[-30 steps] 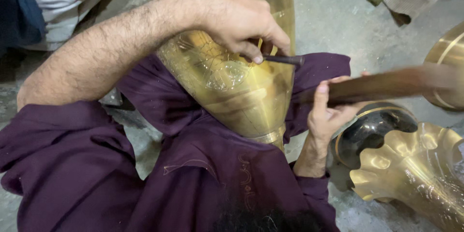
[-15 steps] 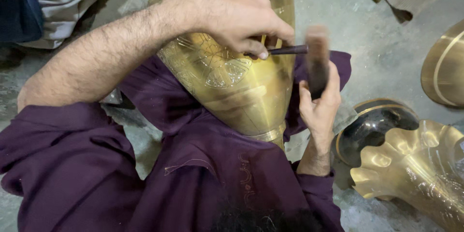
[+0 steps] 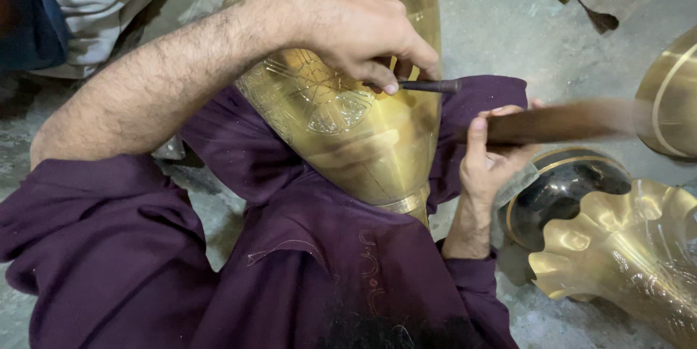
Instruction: The person sits on the workshop floor holding a large brass vase between their legs and engraves a decorative pattern into its surface. They hold a chisel against the brass with one hand and strike it with a wooden mallet in the other, repositioning the chisel repeatedly to extend the engraved design.
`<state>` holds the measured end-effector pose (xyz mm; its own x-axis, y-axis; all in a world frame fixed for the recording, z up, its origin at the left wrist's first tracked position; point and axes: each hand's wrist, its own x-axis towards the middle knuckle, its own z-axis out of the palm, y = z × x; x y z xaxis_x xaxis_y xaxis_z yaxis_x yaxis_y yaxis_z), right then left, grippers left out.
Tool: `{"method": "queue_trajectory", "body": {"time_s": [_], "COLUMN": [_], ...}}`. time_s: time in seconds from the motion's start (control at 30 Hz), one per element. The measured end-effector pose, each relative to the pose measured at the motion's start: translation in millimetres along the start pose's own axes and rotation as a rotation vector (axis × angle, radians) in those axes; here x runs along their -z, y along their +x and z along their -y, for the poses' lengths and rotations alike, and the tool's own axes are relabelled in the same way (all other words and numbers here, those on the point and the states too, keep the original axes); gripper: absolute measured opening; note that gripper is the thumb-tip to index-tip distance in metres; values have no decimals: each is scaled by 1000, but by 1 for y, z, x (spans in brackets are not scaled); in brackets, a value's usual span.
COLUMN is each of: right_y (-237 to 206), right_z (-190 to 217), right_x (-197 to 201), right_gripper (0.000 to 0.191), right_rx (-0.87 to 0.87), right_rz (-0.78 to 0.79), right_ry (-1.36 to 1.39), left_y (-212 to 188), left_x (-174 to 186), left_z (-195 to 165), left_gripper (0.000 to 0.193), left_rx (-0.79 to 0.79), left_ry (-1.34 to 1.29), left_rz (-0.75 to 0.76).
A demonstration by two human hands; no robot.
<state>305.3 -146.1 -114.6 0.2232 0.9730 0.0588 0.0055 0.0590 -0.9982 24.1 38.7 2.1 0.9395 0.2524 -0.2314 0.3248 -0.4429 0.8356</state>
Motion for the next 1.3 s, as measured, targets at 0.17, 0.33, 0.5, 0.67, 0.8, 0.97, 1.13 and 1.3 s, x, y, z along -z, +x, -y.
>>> {"method": "queue_trajectory", "body": {"time_s": [0.17, 0.33, 0.5, 0.67, 0.8, 0.97, 1.13, 1.3], "right_y": [-16, -31, -29, -25, -25, -25, -21, -19], "right_z": [-22, -34, -26, -12, -10, -8, -4, -3], "right_x": [-4, -11, -18, -21, -19, -12, -9, -9], "right_gripper": [63, 69, 50, 70, 70, 68, 54, 31], "right_rx": [29, 0, 123, 299, 400, 299, 200, 43], "right_rz": [-19, -114, -142, -148, -17, -25, -140, -138], "right_ry": [-249, -214, -268, -359, -1033, -660, -342, -280], "left_y": [6, 12, 16, 17, 17, 14, 9, 6], "left_x": [1, 5, 6, 10, 7, 7, 7, 8], "left_z": [-4, -9, -16, -17, -19, -16, -15, -12], "left_gripper": [51, 56, 57, 50, 52, 52, 52, 52], "left_rx": [10, 58, 146, 116, 196, 135, 103, 44], "left_ry": [26, 66, 121, 135, 141, 142, 138, 113], "left_rz": [85, 213, 308, 354, 374, 353, 309, 292]}}
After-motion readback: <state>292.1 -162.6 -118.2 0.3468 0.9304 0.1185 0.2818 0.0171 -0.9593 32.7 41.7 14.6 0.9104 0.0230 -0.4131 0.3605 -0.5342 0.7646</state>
